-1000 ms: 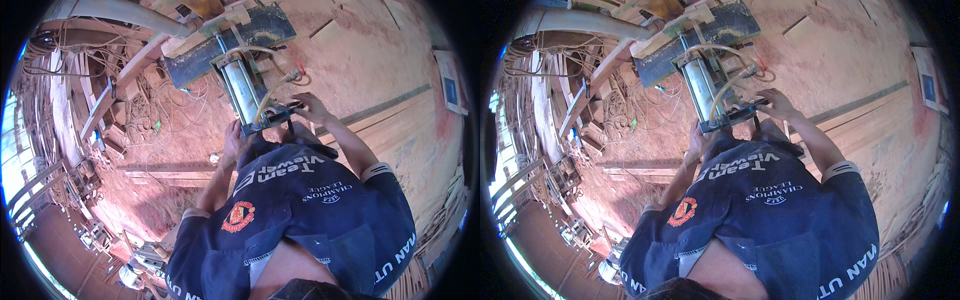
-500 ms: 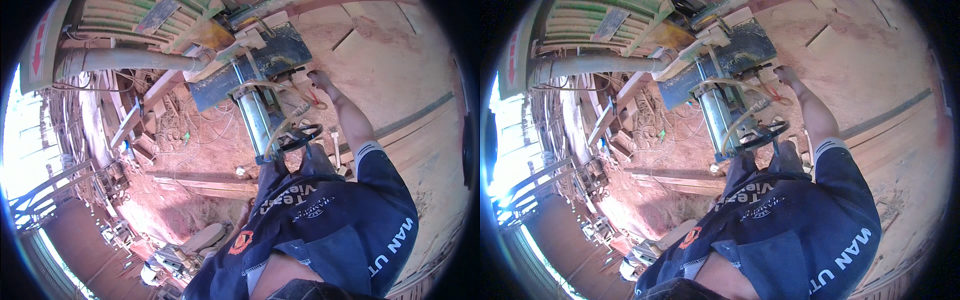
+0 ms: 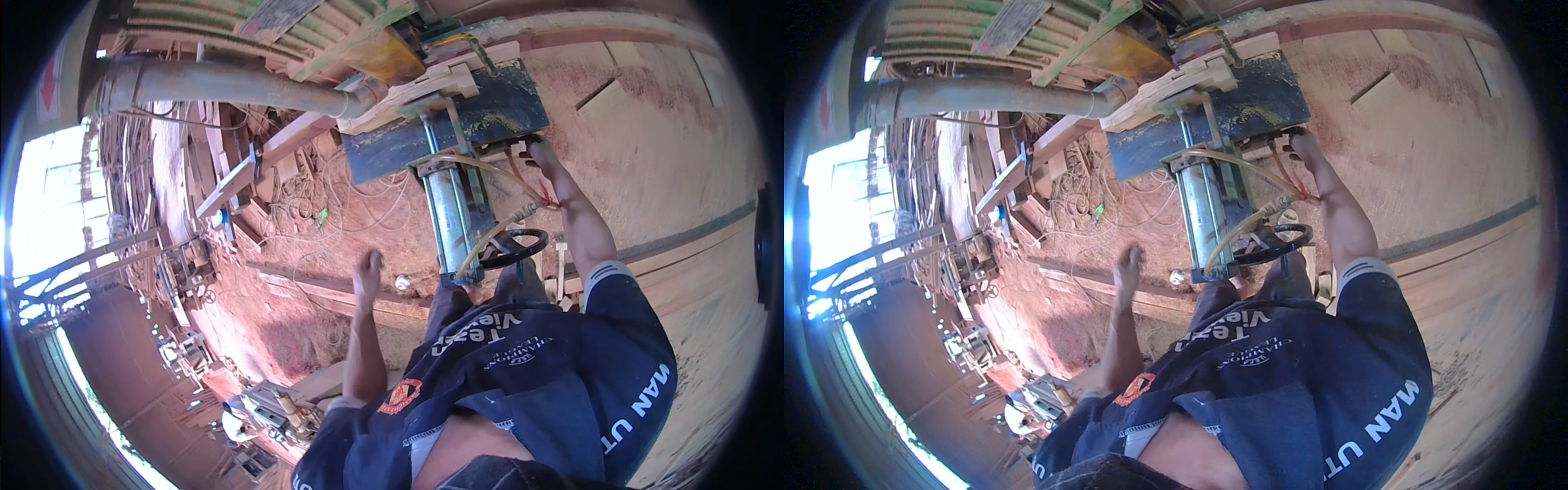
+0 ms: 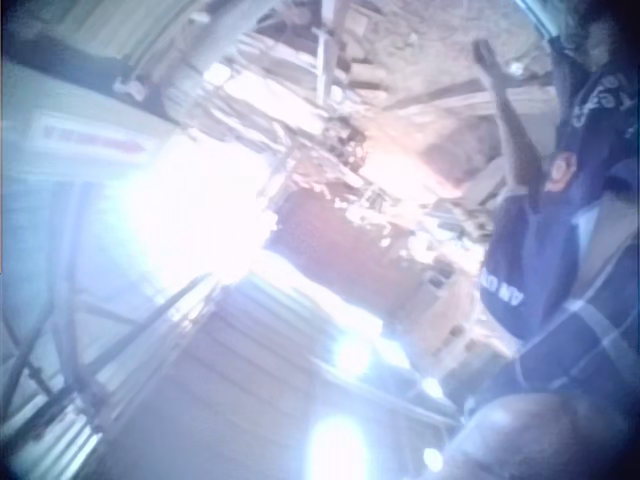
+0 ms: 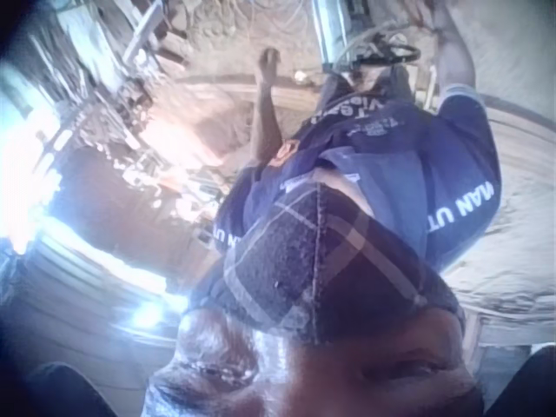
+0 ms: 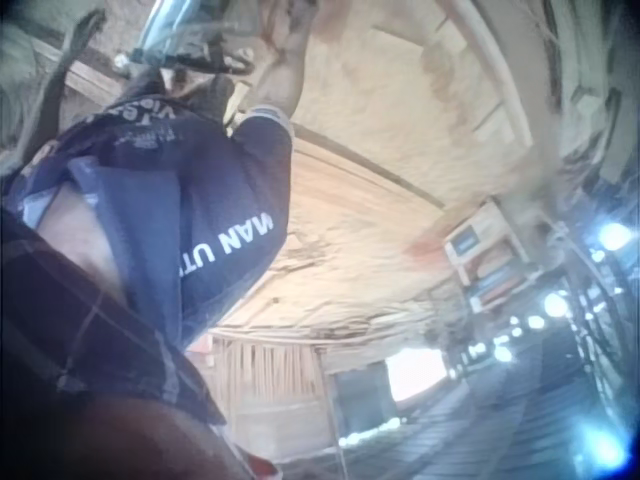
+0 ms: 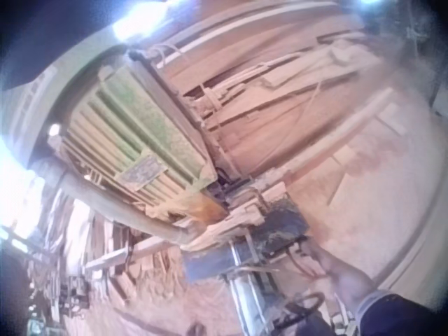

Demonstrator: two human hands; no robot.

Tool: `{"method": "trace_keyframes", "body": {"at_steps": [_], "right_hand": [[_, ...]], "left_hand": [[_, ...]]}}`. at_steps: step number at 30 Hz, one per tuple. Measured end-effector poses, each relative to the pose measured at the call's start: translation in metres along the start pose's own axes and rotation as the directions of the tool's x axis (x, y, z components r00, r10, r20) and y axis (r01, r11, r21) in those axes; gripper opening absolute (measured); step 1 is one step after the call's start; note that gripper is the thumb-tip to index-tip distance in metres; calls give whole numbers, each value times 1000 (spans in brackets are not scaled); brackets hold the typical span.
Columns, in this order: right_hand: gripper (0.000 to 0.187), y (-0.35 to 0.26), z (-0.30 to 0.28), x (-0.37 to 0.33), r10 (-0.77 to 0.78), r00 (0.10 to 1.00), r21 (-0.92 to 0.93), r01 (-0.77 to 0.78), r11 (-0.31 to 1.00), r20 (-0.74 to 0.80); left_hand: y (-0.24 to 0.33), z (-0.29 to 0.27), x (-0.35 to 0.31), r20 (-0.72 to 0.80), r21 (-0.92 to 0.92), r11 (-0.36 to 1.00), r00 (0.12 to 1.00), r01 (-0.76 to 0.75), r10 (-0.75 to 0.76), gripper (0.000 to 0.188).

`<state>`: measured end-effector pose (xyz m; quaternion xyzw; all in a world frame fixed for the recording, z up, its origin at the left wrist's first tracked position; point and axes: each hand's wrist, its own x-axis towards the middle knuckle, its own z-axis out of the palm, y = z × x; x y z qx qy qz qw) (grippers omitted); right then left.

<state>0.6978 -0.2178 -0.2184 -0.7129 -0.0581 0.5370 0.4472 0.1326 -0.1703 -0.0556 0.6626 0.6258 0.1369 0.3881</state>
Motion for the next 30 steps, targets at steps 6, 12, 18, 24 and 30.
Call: {"method": "trace_keyframes", "body": {"at_steps": [6, 12, 18, 24, 30], "right_hand": [[44, 30, -31, -17, -24, 992, 36, 29, 999, -122], [52, 160, -96, -68, -117, 948, -14, 118, 993, -298], [46, 362, -93, -232, 313, 774, 177, -259, 950, -550], [45, 527, 80, -386, 370, 872, 615, -106, 782, -319], [44, 536, 228, -409, 376, 870, 270, -297, 916, -318]], "left_hand": [[124, 2, 185, -56, 335, 839, 879, -429, 473, 61], [177, 8, 277, 48, 575, 601, 756, -555, 652, 91], [160, -7, 304, 169, 382, 666, 757, -641, 631, 92], [138, -23, 318, 94, 241, 635, 669, -734, 738, 82], [130, -39, 343, 215, 328, 682, 754, -654, 620, 75]]}}
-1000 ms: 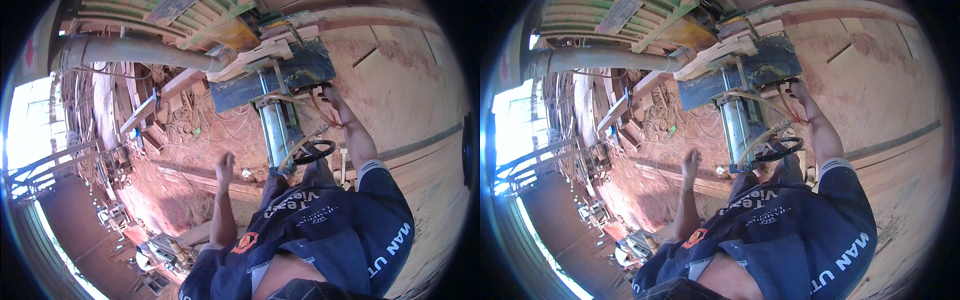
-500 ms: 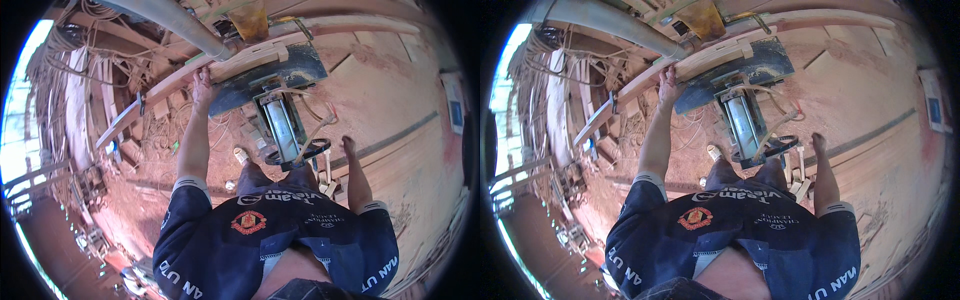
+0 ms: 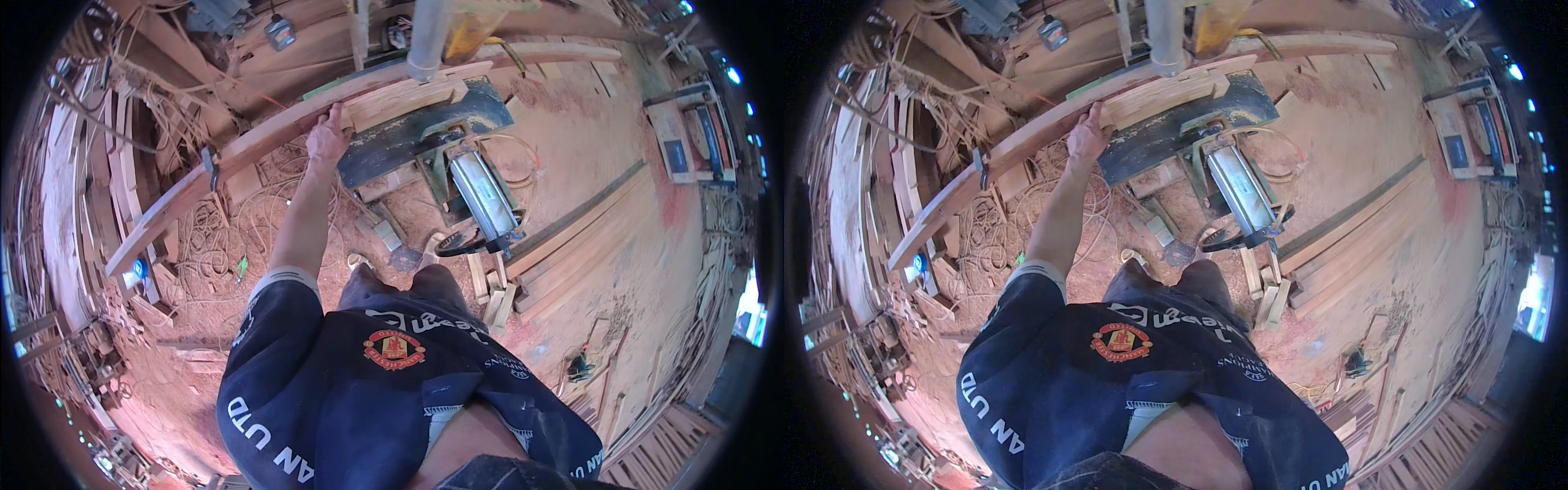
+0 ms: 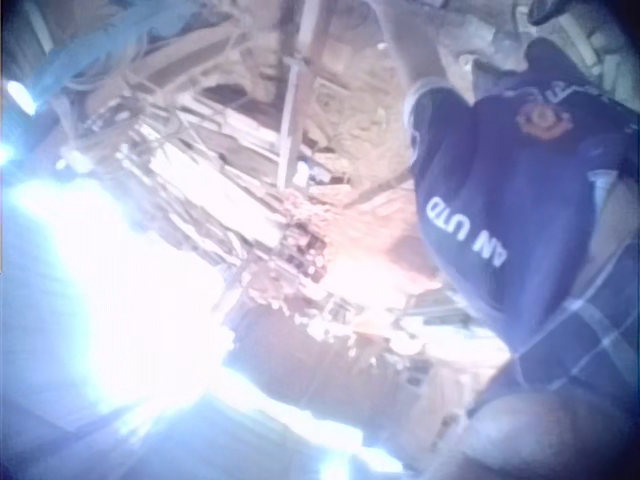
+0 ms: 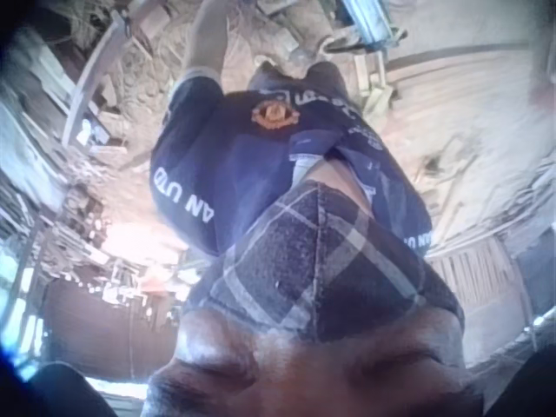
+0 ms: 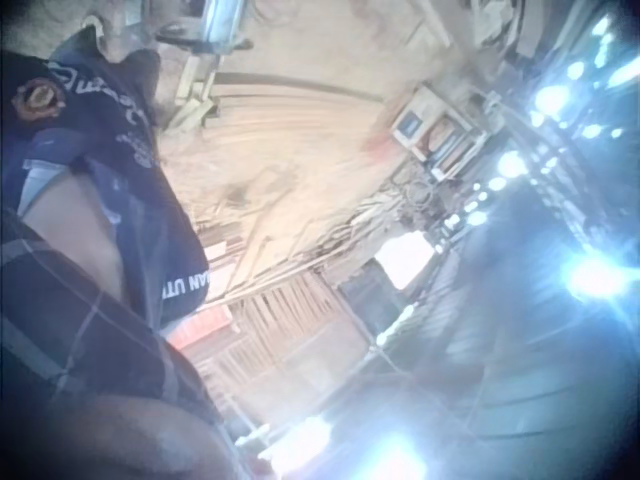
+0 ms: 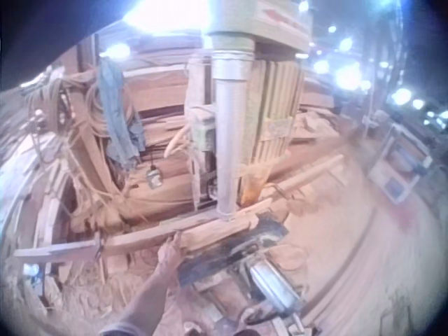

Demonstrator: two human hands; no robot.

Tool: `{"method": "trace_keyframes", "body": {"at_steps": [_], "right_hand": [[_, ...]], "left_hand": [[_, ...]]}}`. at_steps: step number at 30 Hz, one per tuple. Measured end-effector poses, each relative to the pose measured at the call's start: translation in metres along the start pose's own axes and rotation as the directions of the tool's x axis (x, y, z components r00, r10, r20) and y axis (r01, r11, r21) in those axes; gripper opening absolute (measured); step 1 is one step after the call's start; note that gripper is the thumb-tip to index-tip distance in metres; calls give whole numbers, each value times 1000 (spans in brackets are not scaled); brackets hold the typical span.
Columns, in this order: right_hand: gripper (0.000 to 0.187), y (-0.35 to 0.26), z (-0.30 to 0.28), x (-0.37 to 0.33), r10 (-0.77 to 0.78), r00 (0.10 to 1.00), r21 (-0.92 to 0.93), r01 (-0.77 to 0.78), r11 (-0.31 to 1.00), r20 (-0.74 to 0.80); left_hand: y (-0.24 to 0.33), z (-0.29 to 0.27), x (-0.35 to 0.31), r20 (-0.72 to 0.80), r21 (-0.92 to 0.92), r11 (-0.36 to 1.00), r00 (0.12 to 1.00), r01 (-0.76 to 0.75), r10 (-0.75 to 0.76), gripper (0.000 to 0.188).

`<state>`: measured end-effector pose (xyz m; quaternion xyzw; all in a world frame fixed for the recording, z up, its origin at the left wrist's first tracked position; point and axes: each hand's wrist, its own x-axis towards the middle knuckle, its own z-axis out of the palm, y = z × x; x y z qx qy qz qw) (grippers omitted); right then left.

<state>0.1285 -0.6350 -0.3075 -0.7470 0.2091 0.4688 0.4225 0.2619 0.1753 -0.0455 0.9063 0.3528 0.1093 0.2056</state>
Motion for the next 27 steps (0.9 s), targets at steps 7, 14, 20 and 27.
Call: {"method": "trace_keyframes", "body": {"at_steps": [7, 14, 20, 27], "right_hand": [[44, -67, 42, 20, -349, 936, -51, 352, 935, 46], [46, -229, 11, -51, -60, 981, 208, 99, 973, -186], [41, -243, -19, -27, 15, 991, 188, 11, 982, -135], [45, -257, -43, 0, -59, 998, -55, 59, 997, -14]], "left_hand": [[-13, 20, -9, -142, -121, 992, 988, 43, -61, 58], [3, 67, 17, -147, -13, 969, 958, 247, -246, 38], [28, 63, -27, -224, -384, 868, 881, 314, -417, 28], [24, 58, -22, -270, -236, 962, 942, 136, -200, 91]]}}
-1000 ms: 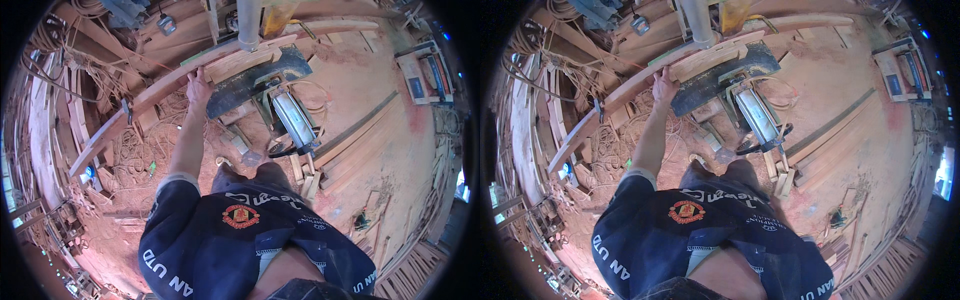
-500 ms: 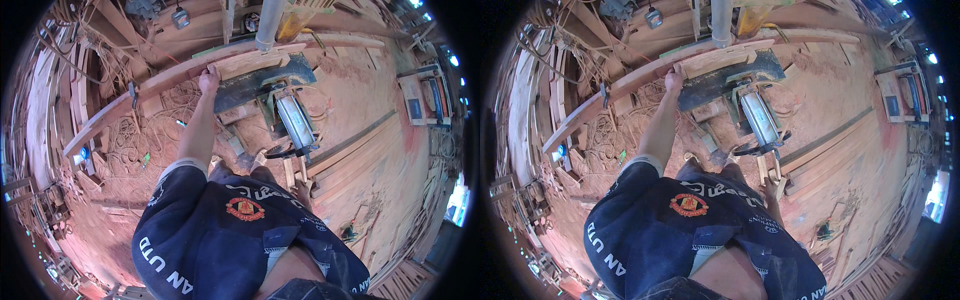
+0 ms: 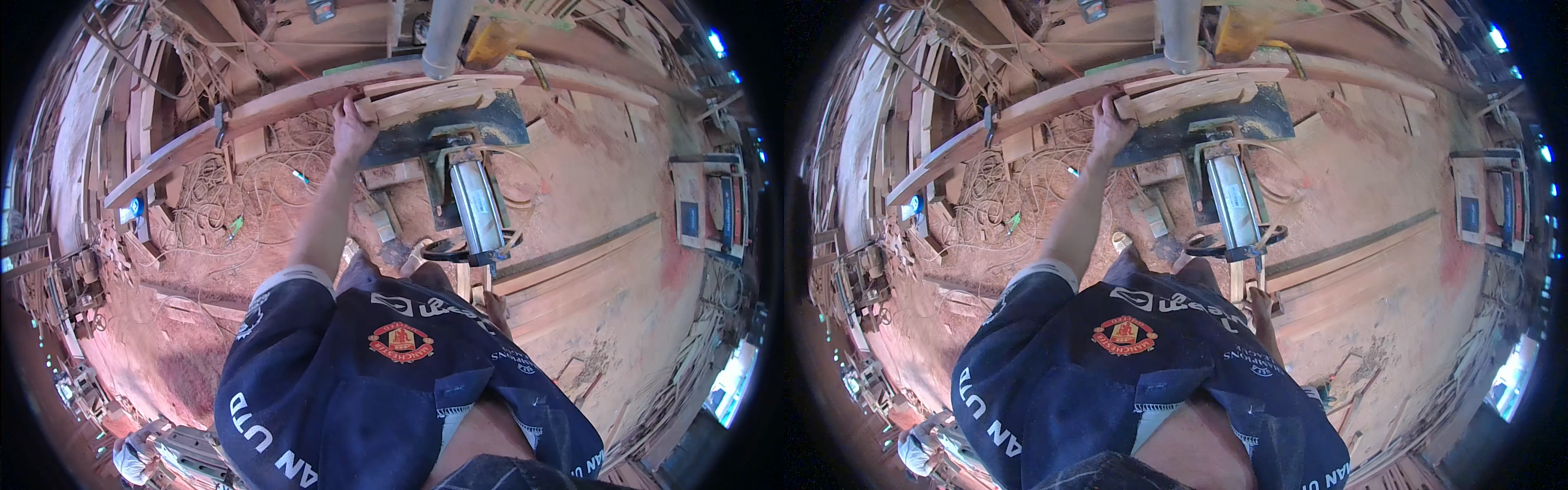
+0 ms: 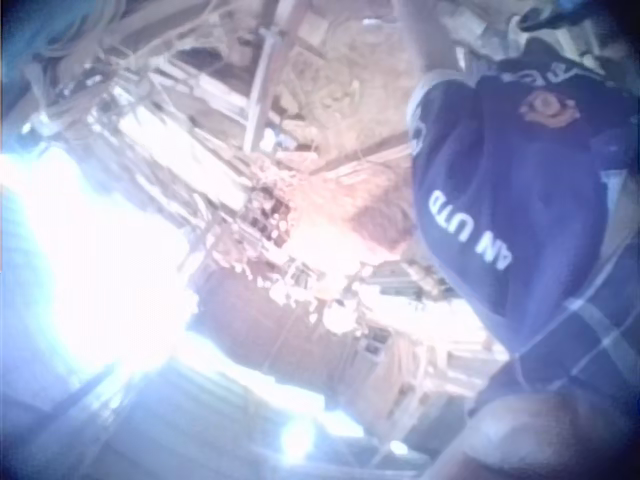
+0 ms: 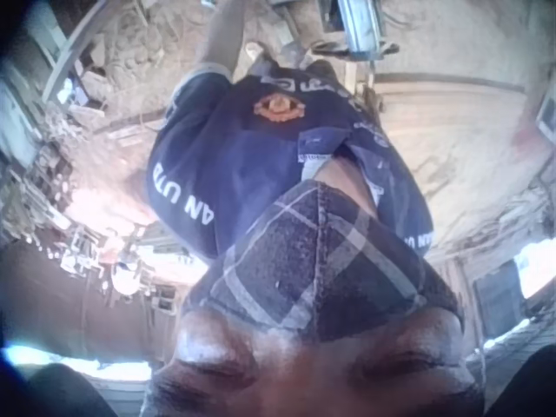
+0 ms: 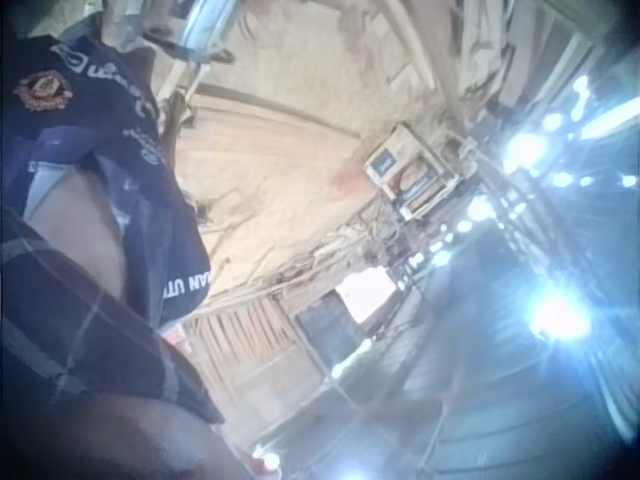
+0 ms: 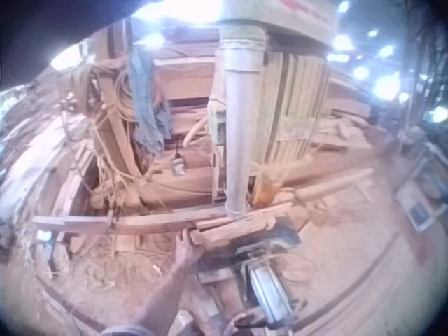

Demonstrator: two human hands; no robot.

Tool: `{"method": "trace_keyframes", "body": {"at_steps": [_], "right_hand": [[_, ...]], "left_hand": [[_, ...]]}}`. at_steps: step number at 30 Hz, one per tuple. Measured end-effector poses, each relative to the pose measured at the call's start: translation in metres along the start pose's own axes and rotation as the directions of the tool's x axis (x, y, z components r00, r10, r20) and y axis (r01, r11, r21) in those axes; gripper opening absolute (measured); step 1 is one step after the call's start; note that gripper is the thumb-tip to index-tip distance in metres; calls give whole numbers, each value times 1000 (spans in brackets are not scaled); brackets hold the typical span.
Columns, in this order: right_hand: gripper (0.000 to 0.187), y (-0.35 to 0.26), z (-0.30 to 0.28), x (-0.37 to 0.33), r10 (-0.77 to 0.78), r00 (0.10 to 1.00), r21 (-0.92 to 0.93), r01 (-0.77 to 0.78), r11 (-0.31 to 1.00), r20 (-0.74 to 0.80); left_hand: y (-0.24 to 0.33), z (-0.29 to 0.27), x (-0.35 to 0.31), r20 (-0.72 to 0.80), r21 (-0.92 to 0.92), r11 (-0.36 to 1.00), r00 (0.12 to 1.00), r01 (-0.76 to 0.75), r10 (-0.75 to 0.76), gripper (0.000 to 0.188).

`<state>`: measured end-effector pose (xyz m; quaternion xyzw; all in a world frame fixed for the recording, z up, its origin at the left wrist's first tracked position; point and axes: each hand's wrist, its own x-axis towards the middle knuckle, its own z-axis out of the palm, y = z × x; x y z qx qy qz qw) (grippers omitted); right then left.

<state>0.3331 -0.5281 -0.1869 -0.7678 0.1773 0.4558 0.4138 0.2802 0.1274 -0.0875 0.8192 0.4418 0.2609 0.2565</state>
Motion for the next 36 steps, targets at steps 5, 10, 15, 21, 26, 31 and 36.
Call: {"method": "trace_keyframes", "body": {"at_steps": [5, 10, 15, 21, 26, 31, 36], "right_hand": [[49, -33, 7, -24, -5, 997, 60, 9, 998, -72], [41, -75, 66, -78, -221, 953, -565, 300, 769, 205], [32, -155, 206, -127, -473, 645, -343, 742, 576, 600], [48, -222, 417, -136, -305, 804, 209, 227, 951, 510], [51, -216, 449, -149, -530, 753, 94, 540, 837, 389], [60, -211, 420, -157, -701, 645, -187, 762, 620, 305], [53, -207, 407, -152, -602, 739, -271, 672, 689, 302]], "left_hand": [[-18, -20, 30, 327, 2, 991, 936, -137, 128, 92], [-37, -99, -67, 191, -35, 979, 960, -202, 205, 64], [-47, -178, -205, 101, -1, 997, 992, -76, 76, 61], [-39, -216, -294, 200, 31, 999, 979, 21, -27, 65], [-79, -240, -313, 468, -167, 973, 881, 160, -65, 77], [-111, -254, -325, 587, -123, 916, 772, 382, -243, 79], [-132, -256, -315, 558, -113, 939, 802, 326, -212, 63]]}}
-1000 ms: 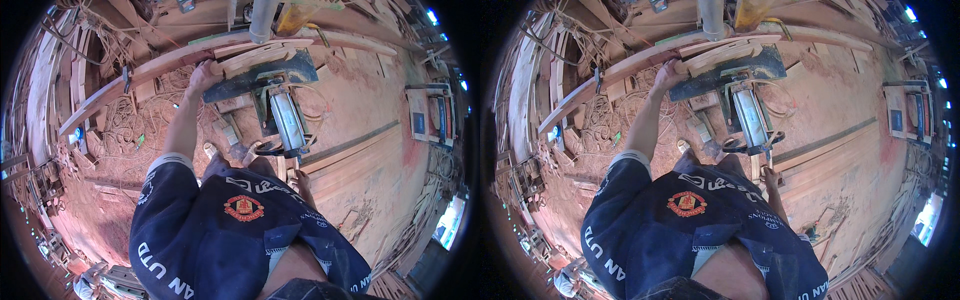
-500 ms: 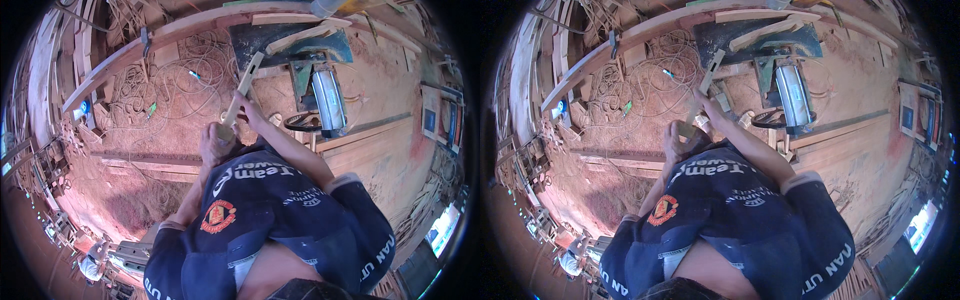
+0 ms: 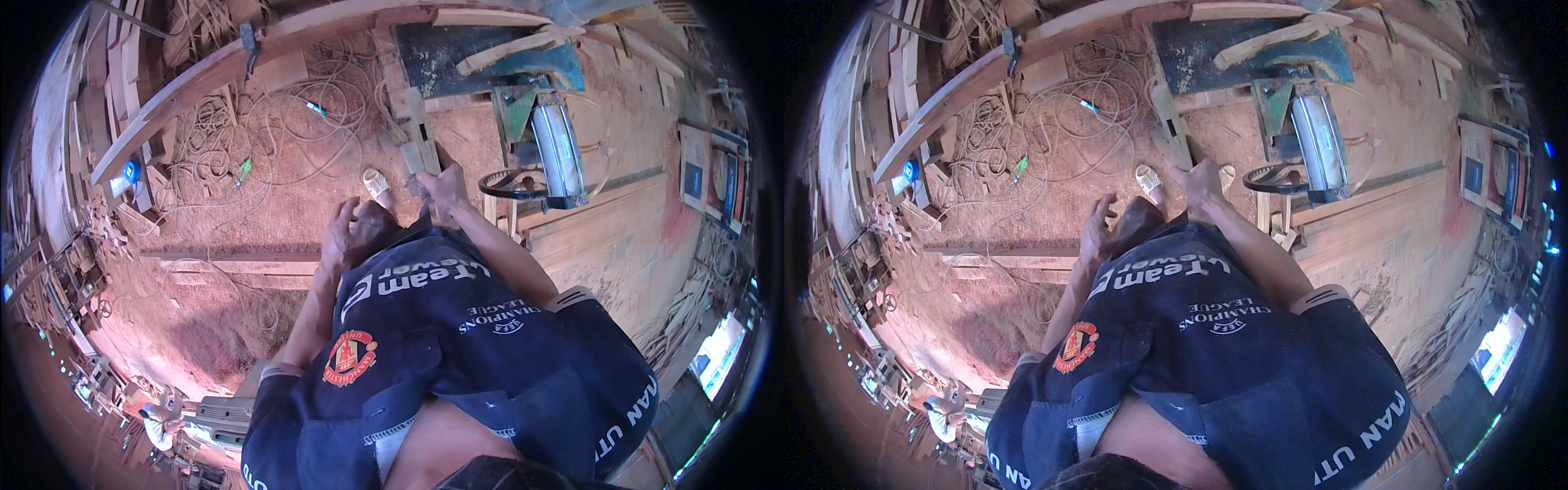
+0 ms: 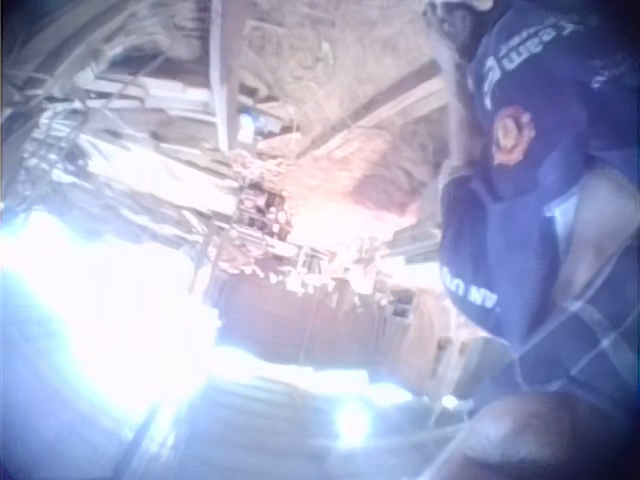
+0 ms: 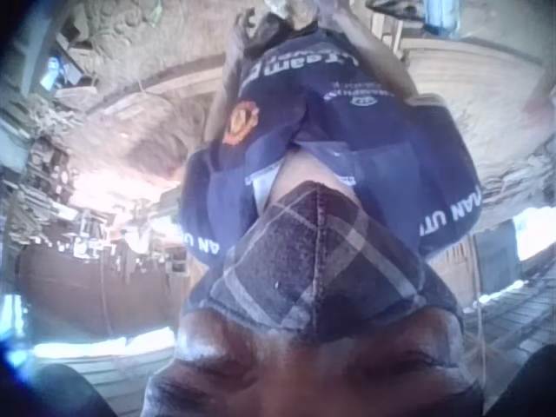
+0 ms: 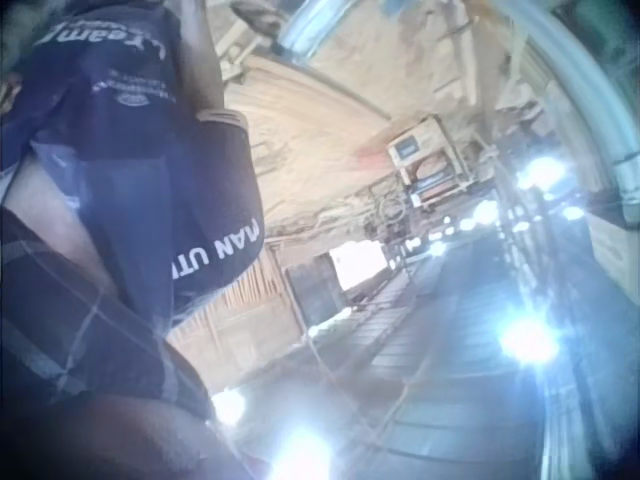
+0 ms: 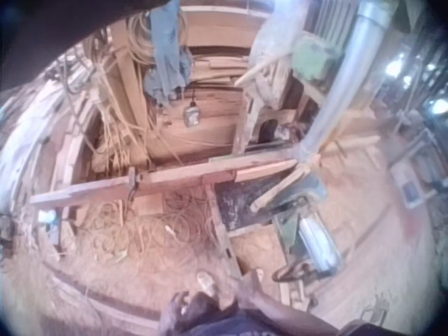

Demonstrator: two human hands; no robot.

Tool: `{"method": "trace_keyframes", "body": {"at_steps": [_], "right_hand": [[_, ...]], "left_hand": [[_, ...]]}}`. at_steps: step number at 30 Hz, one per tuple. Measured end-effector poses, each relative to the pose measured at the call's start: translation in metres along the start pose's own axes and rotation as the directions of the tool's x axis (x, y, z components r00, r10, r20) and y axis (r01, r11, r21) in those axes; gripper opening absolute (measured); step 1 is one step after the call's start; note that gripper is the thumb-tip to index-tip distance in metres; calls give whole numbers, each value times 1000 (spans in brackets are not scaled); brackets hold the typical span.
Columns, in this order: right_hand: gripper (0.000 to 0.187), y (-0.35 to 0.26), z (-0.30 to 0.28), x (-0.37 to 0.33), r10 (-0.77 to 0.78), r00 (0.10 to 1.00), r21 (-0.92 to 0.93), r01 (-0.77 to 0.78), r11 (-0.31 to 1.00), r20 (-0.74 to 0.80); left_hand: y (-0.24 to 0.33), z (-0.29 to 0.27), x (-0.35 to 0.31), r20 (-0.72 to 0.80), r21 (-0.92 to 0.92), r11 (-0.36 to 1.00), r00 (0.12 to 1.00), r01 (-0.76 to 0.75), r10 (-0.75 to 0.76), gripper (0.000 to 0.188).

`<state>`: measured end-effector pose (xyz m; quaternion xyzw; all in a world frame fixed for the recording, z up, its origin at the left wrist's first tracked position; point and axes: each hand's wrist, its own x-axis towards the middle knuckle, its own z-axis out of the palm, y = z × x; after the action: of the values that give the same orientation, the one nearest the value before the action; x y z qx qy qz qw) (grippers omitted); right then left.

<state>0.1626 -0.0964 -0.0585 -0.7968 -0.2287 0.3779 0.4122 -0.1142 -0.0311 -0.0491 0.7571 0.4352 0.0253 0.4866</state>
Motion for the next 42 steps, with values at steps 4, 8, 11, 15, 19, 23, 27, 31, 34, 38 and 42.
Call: {"method": "trace_keyframes", "body": {"at_steps": [4, 8, 11, 15, 19, 23, 27, 31, 34, 38, 42], "right_hand": [[48, 9, -2, 6, 294, 954, -152, -281, 947, 65], [48, 11, 0, 5, 117, 993, 28, -116, 993, -34], [60, 10, 1, -2, 102, 993, 94, -96, 991, -66], [60, 15, -2, -6, 180, 984, 67, -178, 982, -20], [47, 25, -5, -4, 285, 957, -61, -282, 957, 46], [45, 30, -7, -20, 132, 991, -34, -131, 991, 38], [44, 23, -3, -33, 12, 999, 165, -6, 986, -35], [55, 8, -10, -15, 141, 989, 14, -141, 990, 35], [62, -2, -14, -4, 83, 997, 63, -83, 995, -4], [64, -7, -17, 11, 297, 952, -193, -278, 941, 78], [58, 0, -17, 7, 62, 998, -47, -62, 997, -12]], "left_hand": [[-11, -8, 27, 42, -1, 998, 997, -68, 68, 55], [-14, -7, 38, 54, 6, 996, 994, -94, 93, 49], [-11, -7, 45, 73, -7, 984, 981, -179, 179, 44], [-4, -8, 51, 86, -9, 990, 986, -144, 144, 39], [0, -7, 50, 77, -14, 992, 989, -124, 125, 36], [-3, -5, 47, 43, 15, 982, 981, -188, 187, 34], [-8, -3, 39, 53, 9, 995, 994, -96, 95, 34], [-7, 5, 33, 86, 6, 998, 994, -67, 66, 35], [-5, 9, 34, 86, 28, 995, 991, -101, 98, 34], [-5, 15, 36, 65, 24, 996, 994, -85, 84, 33], [-6, 19, 34, 67, 53, 990, 990, -130, 127, 33]]}}
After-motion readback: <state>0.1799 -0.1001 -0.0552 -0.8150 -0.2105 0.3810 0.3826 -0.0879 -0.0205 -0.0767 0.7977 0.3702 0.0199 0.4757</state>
